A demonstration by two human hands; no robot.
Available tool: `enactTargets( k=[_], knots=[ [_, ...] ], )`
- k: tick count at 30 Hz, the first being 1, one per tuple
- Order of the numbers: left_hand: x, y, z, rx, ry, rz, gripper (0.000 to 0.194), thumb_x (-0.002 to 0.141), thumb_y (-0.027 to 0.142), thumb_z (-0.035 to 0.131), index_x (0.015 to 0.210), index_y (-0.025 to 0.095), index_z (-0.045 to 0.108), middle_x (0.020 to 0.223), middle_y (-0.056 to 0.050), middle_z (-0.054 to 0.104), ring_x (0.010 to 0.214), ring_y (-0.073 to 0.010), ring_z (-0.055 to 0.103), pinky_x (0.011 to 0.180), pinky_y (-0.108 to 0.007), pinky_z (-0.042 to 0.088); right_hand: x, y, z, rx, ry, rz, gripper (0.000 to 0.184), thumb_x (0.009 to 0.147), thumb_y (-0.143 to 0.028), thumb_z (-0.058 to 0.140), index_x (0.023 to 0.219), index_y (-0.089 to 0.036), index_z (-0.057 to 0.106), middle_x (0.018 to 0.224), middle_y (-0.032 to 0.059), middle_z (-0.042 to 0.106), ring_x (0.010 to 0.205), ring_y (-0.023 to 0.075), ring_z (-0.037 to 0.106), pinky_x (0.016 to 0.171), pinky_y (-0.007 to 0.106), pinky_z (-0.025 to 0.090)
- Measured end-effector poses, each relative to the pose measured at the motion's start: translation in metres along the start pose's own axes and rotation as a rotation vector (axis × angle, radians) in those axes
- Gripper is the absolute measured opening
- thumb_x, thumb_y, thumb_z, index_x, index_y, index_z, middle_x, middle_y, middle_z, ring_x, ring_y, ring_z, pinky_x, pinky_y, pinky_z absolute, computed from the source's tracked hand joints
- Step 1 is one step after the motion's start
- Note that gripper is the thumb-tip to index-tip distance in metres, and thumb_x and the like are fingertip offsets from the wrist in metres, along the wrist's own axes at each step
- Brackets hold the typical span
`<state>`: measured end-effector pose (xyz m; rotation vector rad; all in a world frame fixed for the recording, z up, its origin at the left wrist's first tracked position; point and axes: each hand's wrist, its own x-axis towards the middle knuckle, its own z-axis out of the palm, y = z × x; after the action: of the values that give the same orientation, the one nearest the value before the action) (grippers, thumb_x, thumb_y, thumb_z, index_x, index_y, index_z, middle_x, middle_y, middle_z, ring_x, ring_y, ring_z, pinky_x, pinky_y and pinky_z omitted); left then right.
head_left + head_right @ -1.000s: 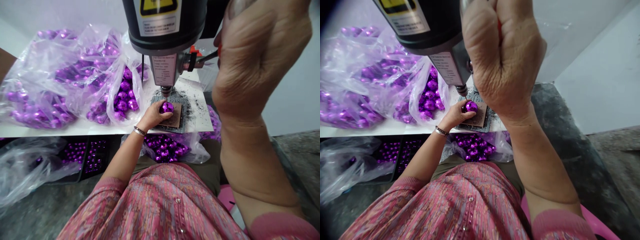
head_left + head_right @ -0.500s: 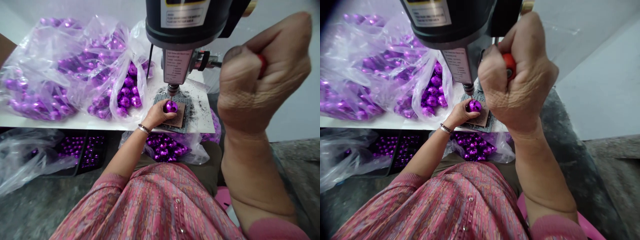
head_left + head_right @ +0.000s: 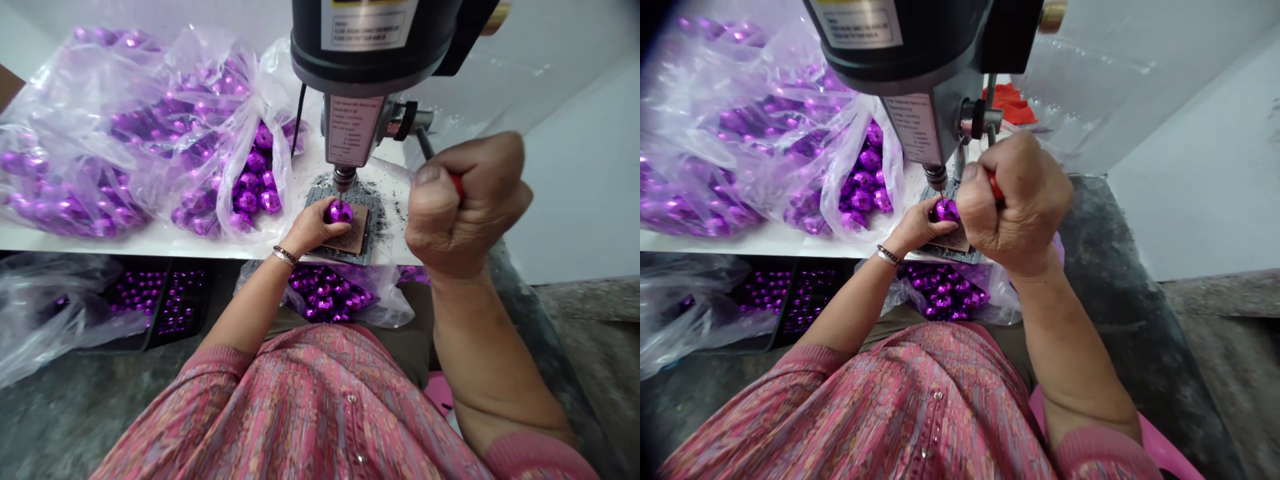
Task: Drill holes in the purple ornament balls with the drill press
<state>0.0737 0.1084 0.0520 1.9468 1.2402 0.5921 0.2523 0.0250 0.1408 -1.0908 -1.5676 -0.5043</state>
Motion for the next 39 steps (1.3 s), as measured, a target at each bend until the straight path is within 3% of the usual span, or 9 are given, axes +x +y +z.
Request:
enactTargets(
  k=[4,11,20,25,28,31,34,36,39],
  knots=[
    [0.002,-0.005,0.002,0.040,0.037,0.031,0.055,0.076,0.028,0.088,0.127,0.014,0.075,0.119,-0.008,0.078,0.108,-0.0236,0.070,0.101,-0.032,0.053,-0.008,0.003,0.003,-0.050,0.021,0.023,0.039,0.106,-0.043,0.037,0.089,-0.015,0.056,0.075,0.0033,0.048,0.074,0.0021,0.045,0.071,0.020,0.035],
    [0.002,-0.006,0.004,0.060,0.033,0.037,0.055,0.079,0.026,0.087,0.130,0.013,0.074,0.126,-0.009,0.078,0.117,-0.0256,0.070,0.109,-0.034,0.053,-0.020,0.008,0.010,-0.016,0.084,-0.110,0.012,0.100,-0.024,0.046,0.095,-0.016,0.054,0.083,-0.0003,0.056,0.079,0.0010,0.049,0.075,0.019,0.038],
    [0.001,-0.004,0.007,0.049,0.034,-0.019,0.065,0.080,0.025,0.089,0.141,0.014,0.070,0.143,-0.012,0.075,0.133,-0.0279,0.068,0.119,-0.037,0.050,-0.032,0.012,0.021,0.053,0.140,-0.158,0.009,0.098,-0.016,0.047,0.092,-0.011,0.052,0.080,0.0007,0.052,0.082,-0.0009,0.048,0.077,0.017,0.035],
    [-0.002,-0.002,0.008,0.039,0.041,-0.033,0.063,0.081,0.025,0.089,0.140,0.017,0.070,0.140,-0.010,0.076,0.131,-0.0275,0.069,0.116,-0.037,0.051,-0.035,0.010,0.028,0.119,0.196,-0.144,0.021,0.101,-0.022,0.045,0.088,-0.006,0.051,0.079,-0.0001,0.051,0.080,-0.0033,0.047,0.077,0.010,0.038],
    [-0.005,0.000,0.006,0.003,0.044,-0.055,0.065,0.082,0.025,0.088,0.142,0.015,0.069,0.143,-0.011,0.075,0.132,-0.0282,0.069,0.117,-0.037,0.051,-0.009,0.004,0.024,0.158,0.265,-0.053,0.033,0.105,-0.029,0.042,0.083,-0.006,0.051,0.076,-0.0003,0.050,0.075,-0.0063,0.044,0.073,0.010,0.034],
    [-0.009,-0.002,0.004,-0.048,0.017,-0.043,0.064,0.081,0.024,0.087,0.142,0.017,0.068,0.140,-0.009,0.076,0.128,-0.0274,0.071,0.115,-0.037,0.052,0.024,-0.002,0.014,0.173,0.246,0.144,0.049,0.107,-0.045,0.038,0.080,-0.005,0.053,0.076,-0.0006,0.048,0.076,-0.0077,0.044,0.076,0.013,0.035],
    [-0.016,-0.007,0.002,-0.091,0.005,0.003,0.066,0.080,0.023,0.087,0.143,0.017,0.067,0.137,-0.009,0.077,0.126,-0.0268,0.072,0.114,-0.038,0.053,0.041,-0.008,0.006,0.237,0.205,0.343,0.064,0.107,-0.054,0.017,0.079,-0.007,0.051,0.088,0.0011,0.056,0.100,-0.0031,0.059,0.084,0.017,0.041],
    [-0.024,-0.009,-0.001,-0.112,0.007,0.031,0.070,0.078,0.022,0.087,0.145,0.018,0.065,0.140,-0.010,0.075,0.129,-0.0270,0.070,0.117,-0.040,0.051,0.042,-0.010,0.005,0.335,0.161,0.443,0.074,0.104,-0.054,-0.001,0.077,-0.007,0.050,0.099,0.0029,0.061,0.120,0.0013,0.062,0.086,0.018,0.044],
    [-0.040,-0.010,-0.009,-0.131,-0.065,0.101,0.073,0.076,0.024,0.090,0.146,0.021,0.066,0.144,-0.011,0.073,0.134,-0.0279,0.067,0.120,-0.042,0.050,0.041,-0.007,0.007,0.441,0.076,0.498,0.078,0.104,-0.056,-0.004,0.075,-0.007,0.049,0.105,0.0038,0.063,0.128,0.0034,0.062,0.087,0.016,0.046]
  ],
)
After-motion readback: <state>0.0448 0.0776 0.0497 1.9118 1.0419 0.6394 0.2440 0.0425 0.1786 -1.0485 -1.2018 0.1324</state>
